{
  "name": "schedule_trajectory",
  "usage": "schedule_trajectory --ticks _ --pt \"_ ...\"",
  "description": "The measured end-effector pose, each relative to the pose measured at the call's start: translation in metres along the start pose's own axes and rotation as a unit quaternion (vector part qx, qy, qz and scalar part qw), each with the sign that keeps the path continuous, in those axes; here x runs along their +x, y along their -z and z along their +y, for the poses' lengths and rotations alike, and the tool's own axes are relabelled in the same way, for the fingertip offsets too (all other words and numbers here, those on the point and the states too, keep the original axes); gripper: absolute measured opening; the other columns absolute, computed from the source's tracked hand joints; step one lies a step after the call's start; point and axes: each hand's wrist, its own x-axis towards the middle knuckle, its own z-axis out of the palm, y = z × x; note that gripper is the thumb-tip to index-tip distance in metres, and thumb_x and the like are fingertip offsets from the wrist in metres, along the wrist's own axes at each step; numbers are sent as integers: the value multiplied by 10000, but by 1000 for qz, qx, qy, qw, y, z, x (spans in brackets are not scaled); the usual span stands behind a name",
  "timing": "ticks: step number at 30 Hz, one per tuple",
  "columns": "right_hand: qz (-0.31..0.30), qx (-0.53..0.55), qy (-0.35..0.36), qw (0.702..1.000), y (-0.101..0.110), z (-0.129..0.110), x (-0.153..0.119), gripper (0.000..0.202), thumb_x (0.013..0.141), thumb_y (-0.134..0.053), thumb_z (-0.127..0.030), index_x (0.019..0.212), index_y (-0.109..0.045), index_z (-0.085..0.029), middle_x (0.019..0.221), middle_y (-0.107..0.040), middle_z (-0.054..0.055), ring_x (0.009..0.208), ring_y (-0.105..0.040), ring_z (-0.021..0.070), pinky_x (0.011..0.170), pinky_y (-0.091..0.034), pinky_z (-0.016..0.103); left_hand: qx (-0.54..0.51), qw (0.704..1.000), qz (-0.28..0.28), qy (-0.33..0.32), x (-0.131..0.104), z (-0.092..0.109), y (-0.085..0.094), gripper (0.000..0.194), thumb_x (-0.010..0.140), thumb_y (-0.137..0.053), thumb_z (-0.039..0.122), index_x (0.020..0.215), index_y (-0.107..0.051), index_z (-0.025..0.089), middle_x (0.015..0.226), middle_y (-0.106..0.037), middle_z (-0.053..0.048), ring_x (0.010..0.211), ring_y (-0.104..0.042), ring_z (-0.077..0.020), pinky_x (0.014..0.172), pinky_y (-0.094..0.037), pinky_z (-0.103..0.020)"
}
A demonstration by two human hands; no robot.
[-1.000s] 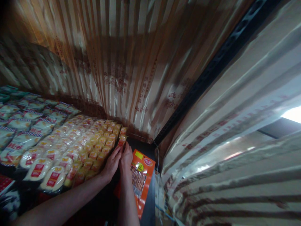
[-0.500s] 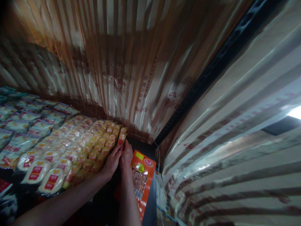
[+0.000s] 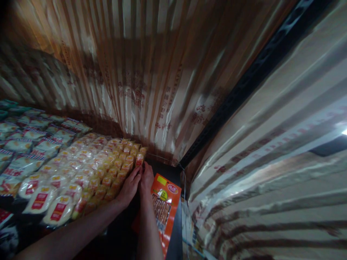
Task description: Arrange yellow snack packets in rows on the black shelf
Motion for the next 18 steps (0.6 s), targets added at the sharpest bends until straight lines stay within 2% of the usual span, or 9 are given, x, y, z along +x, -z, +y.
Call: schedule_trajectory --ticks 4,10,14,18 --pt "0 -7 5 1000 -2 3 -1 383 816 -447 -265 1146 -612 -162 1030 -643 95 916 -607 193 819 -469 300 -1 1000 7 -14 2 -3 -1 438 809 -450 206 1232 -547 144 1375 -501 -89 1321 -394 -200 1145 -226 -344" --pt "1 -38 -7 999 -2 -1 -1 403 815 -449 -294 1139 -613 -119 961 -626 114 795 -609 205 737 -477 314 11 1000 10 -2 4 5 2 441 809 -447 201 1227 -551 108 1376 -494 -121 1310 -408 -215 1133 -246 -335" --pt "36 -14 -11 999 -2 -3 -2 410 817 -453 -326 1144 -611 -135 995 -609 112 801 -606 194 742 -473 304 13 1000 7 -5 4 9 3 410 815 -451 215 1199 -570 133 1332 -542 -108 1277 -450 -212 1115 -278 -330" --pt "55 18 -14 998 -1 -4 1 431 820 -457 -379 1126 -616 -120 1007 -608 124 803 -604 189 765 -473 308 29 1000 13 -1 3 11 3 432 813 -430 186 1218 -555 106 1358 -514 -123 1289 -436 -211 1117 -274 -326"
